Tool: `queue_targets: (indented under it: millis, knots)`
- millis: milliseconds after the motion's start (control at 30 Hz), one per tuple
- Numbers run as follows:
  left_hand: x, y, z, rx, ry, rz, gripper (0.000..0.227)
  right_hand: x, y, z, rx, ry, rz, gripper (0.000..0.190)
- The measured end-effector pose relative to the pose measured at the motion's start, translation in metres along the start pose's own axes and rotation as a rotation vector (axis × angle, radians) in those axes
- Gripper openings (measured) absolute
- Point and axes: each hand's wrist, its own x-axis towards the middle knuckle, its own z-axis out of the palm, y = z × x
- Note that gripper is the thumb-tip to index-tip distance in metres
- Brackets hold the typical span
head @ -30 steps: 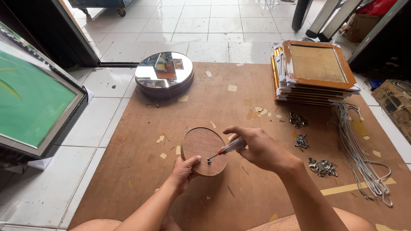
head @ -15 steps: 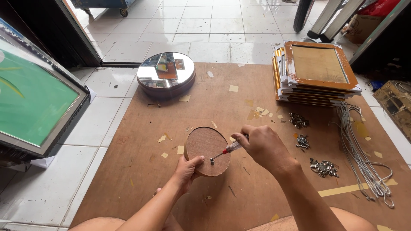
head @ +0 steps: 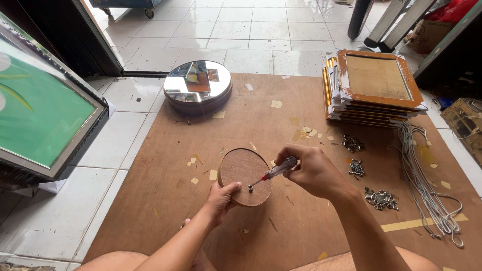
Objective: The person sits on the floor and uses a screwdriver to attach metal hanging hardware to the back of round wooden mirror frames. They handle multiple frames one at a time, securing the hardware with screws.
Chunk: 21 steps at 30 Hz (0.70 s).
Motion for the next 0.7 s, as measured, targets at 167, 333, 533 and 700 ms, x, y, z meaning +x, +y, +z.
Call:
queue_targets:
  millis: [167,333,533,700]
  knots:
    - [0.003,-0.003,-0.003,0.015,0.028,-0.009,0.051,-0.004,-0.013,0.0,-0.184,-0.14,0.07,0.059]
    - [0.002,-0.001,-0.004,-0.004,0.069,-0.015,0.052,-0.006,-0.038,0.004,-0.48,-0.149,0.363,0.108]
    - [0.005,-0.003,-0.004,-0.001,0.043,0.015,0.044,0.009,0.006,0.015,-0.525,-0.016,0.325,0.054]
    - [0.004,-0.003,-0.003,0.021,0.038,-0.002,0.053,-0.001,-0.011,0.005,-0.229,0.02,0.115,0.016]
